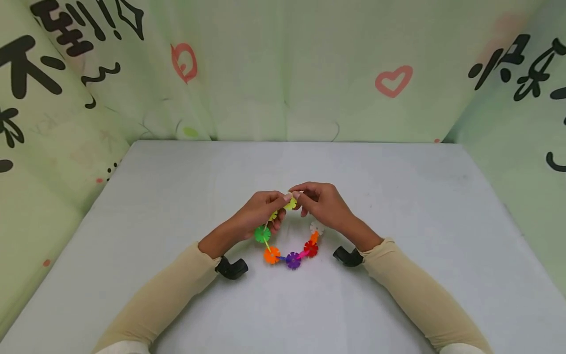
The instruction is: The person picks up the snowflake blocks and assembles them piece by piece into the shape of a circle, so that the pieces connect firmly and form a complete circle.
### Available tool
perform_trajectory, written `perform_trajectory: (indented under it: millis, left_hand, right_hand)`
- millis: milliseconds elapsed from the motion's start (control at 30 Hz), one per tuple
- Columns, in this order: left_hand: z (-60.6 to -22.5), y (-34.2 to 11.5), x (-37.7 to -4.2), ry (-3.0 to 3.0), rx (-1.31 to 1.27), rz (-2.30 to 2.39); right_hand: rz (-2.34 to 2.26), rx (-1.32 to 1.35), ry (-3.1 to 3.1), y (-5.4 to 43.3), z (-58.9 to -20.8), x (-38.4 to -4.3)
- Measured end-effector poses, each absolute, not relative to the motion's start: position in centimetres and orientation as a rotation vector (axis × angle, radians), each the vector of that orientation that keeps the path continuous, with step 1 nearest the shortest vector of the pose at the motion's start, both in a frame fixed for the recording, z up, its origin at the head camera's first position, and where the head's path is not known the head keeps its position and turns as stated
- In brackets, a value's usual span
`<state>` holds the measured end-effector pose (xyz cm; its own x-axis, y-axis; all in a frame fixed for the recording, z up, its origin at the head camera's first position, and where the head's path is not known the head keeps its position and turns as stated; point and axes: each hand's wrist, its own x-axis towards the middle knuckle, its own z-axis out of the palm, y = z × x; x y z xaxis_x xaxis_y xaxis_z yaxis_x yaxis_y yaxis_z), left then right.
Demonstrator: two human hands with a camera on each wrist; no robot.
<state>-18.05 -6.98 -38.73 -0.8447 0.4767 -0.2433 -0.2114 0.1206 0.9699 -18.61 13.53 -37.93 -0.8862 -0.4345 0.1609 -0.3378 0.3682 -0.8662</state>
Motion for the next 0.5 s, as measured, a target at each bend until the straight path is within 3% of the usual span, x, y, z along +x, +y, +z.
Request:
perform_trajectory:
  millis: [233, 500]
  left_hand:
    - [-38.4, -7.4, -17.9, 1.944, 0.202, 1.796]
    - [-38.5, -7.7, -17.8, 1.932, 0.249, 1.799]
  right_hand:
    - [-1.169, -0.610, 2.562, 13.3, -38.8, -19.4]
    - [-1.010, -0.714, 2.544, 11.4, -39.8, -19.9]
